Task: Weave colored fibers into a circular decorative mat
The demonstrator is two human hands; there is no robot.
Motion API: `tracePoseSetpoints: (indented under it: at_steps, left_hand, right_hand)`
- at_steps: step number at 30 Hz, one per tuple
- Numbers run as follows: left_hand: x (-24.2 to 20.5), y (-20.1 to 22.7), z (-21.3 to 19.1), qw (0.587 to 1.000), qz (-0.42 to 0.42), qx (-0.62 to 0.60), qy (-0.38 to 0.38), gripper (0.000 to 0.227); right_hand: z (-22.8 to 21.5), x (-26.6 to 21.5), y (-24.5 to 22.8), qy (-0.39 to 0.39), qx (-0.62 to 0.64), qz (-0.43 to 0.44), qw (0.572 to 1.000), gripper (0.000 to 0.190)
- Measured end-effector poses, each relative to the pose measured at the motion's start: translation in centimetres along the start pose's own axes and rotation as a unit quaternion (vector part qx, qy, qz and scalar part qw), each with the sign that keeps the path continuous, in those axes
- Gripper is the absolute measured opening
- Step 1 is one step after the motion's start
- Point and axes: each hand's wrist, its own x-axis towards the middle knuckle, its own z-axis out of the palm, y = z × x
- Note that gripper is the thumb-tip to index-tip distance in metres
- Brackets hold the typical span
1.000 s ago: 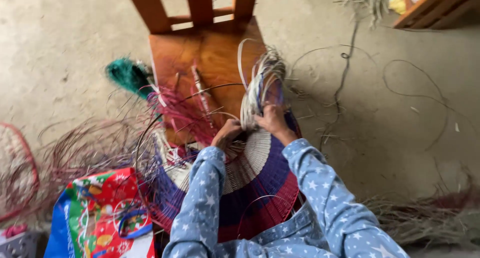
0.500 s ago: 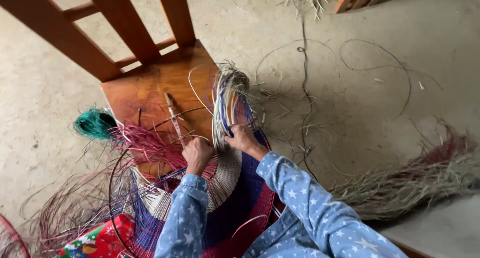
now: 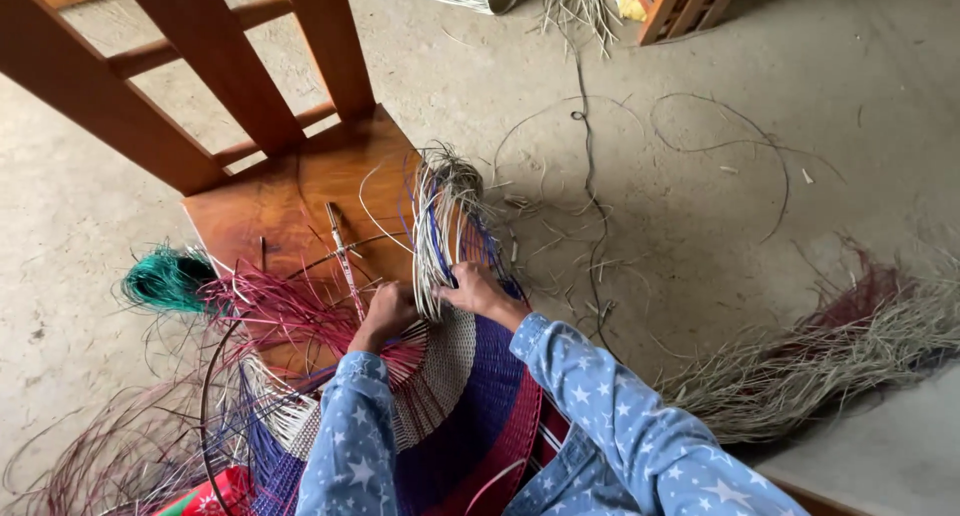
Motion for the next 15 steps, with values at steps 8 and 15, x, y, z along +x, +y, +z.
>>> tracePoseSetpoints:
  at_steps: [8,15]
  left_hand:
    - [-1.0,-0.8,3.0,0.993,0.016,0.086,-0.081,0.028]
    - [-0.8,0.1,2.9,0.995,-0.021,-0.001,-0.099,0.036]
  right_hand:
    - [2.2,-0.2,1.6,-0.004,0.016,0.023,1.000,0.058]
    - [-7.2,-4.4,-10.9,0.054,0.233,0.068,0.969,0.035]
